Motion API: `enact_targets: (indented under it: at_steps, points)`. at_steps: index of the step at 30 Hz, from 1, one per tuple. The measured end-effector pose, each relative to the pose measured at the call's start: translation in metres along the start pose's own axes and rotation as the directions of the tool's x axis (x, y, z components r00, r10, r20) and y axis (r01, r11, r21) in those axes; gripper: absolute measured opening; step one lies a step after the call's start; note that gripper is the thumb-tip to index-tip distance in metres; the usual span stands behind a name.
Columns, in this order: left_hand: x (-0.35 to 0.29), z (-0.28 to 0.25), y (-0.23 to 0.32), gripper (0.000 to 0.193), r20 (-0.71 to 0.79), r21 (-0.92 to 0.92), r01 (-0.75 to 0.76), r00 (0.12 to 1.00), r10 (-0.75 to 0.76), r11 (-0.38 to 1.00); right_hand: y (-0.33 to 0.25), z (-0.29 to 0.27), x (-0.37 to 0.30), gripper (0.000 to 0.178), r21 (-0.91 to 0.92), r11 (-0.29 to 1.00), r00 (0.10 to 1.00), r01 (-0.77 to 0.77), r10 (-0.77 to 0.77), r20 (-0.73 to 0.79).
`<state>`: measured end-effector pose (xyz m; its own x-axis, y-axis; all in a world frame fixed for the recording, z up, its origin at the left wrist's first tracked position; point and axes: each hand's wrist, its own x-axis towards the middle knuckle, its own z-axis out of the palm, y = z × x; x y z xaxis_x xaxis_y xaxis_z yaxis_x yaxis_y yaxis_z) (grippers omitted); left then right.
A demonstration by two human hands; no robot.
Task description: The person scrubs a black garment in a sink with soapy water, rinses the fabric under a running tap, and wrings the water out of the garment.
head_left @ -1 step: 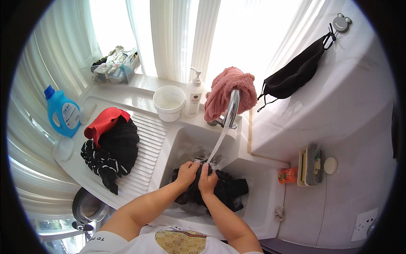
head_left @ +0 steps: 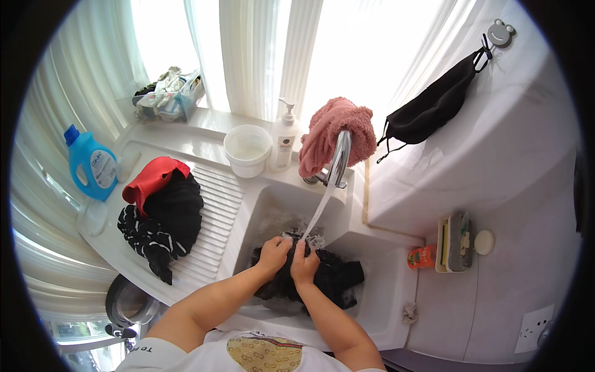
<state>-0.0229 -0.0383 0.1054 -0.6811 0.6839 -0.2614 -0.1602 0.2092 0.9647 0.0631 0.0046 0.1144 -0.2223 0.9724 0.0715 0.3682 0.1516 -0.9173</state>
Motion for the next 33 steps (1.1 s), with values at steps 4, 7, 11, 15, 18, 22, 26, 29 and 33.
enact_targets:
  at_steps: [4, 7, 11, 15, 18, 22, 26, 29, 33]
  points:
    - [0.009, -0.010, -0.012, 0.045, 0.150, 0.275, -0.024, 0.989, -0.018, 0.961, 0.008, -0.008, 0.009, 0.043, -0.139, 0.989, 0.987, -0.043, 0.063, 0.149]
    - [0.000, -0.014, 0.021, 0.058, 0.225, 0.379, -0.229, 0.963, 0.151, 0.897, 0.023, -0.021, 0.026, 0.044, -0.047, 0.974, 0.958, -0.222, 0.227, 0.174]
    - [-0.039, -0.019, 0.065, 0.073, 0.401, 0.369, -0.589, 0.799, 0.449, 0.719, 0.010, -0.063, 0.048, 0.050, 0.413, 0.730, 0.839, -0.545, 0.474, 0.268]
    - [-0.043, -0.036, 0.075, 0.073, 0.535, 0.273, -0.416, 0.815, 0.223, 0.868, -0.047, -0.104, 0.048, 0.050, 0.178, 0.828, 0.827, -0.532, 0.463, 0.319]
    - [-0.023, -0.057, 0.086, 0.050, 0.515, 0.204, -0.281, 0.846, 0.141, 0.938, -0.071, -0.148, 0.061, 0.049, -0.093, 0.964, 0.894, -0.251, 0.267, 0.360]
    - [0.001, -0.069, 0.113, 0.067, 0.546, 0.569, -0.225, 0.823, -0.159, 0.791, -0.062, -0.164, 0.057, 0.054, -0.721, 0.636, 0.901, 0.274, 0.092, 0.424]
    - [-0.009, -0.042, 0.081, 0.107, 0.541, 0.835, -0.463, 0.792, -0.283, 0.298, -0.010, -0.119, 0.025, 0.104, -0.644, 0.374, 0.703, 0.668, -0.030, 0.711]
    - [-0.027, -0.021, 0.038, 0.125, 0.485, 0.869, -0.492, 0.833, -0.266, 0.041, 0.011, -0.083, 0.013, 0.117, -0.531, 0.359, 0.551, 0.767, 0.055, 0.833]
    - [-0.016, -0.016, -0.017, 0.139, 0.491, 0.854, -0.516, 0.842, -0.225, -0.069, 0.045, -0.042, 0.014, 0.124, -0.515, 0.351, 0.502, 0.782, 0.134, 0.854]
